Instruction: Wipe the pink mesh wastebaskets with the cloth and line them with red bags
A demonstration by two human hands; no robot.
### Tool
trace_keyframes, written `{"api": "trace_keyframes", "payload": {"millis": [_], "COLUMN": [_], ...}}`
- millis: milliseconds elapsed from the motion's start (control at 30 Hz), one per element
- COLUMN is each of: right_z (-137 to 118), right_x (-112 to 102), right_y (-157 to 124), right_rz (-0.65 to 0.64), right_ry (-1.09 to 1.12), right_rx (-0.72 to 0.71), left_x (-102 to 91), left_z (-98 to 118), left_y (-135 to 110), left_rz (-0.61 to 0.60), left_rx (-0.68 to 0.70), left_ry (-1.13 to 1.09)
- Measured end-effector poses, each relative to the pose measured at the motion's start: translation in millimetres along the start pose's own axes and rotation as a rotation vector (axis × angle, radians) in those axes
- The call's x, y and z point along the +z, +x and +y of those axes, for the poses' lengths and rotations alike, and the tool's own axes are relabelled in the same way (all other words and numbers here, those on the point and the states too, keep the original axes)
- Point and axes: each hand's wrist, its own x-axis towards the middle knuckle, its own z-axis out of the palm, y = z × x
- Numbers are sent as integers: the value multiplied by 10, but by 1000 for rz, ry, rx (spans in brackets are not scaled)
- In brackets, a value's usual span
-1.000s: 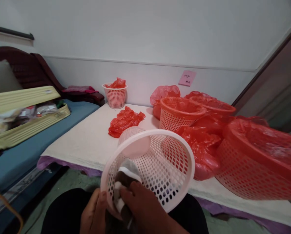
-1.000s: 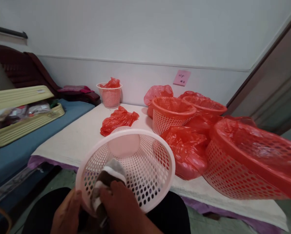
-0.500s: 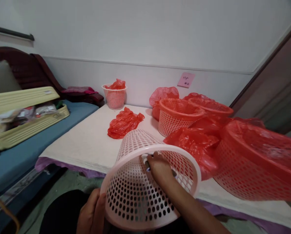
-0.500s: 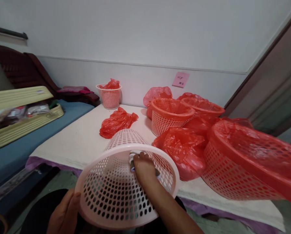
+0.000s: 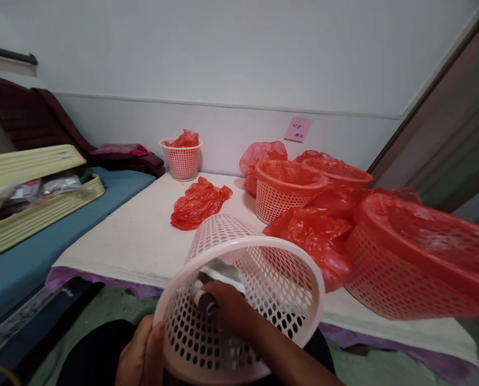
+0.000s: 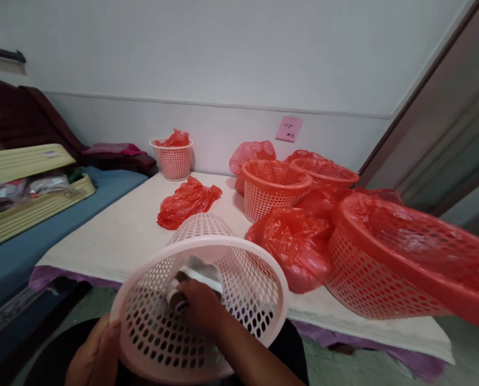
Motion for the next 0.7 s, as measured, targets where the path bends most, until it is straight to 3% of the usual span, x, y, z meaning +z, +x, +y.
{"api": "trace_keyframes", "payload": {"millis": [200,267,367,467,633,700], "right_z": [-112,-152,-151,-70,163,260], "right_x": [-413,-606,-798,-723,-312,-263], "right_y": [-474,-542,-571,-588,-604,-554], "right_rz": [-293,-265,-104,-22,-137,-92], "right_ry": [-434,-529,-549,-518,-487,-458], "right_rx": [54,117,228,218,176,201], "left_x": [-79,-75,-65,-48,69,135], "left_z": [-101,-77,-21,39,173,237], "left_y": [88,109,127,119,25,-19], "left_rz": [-14,-4,2,-10,-61,-103], "left_rx": [35,31,20,31,149,197], "left_ry": [55,64,62,49,73,49]}}
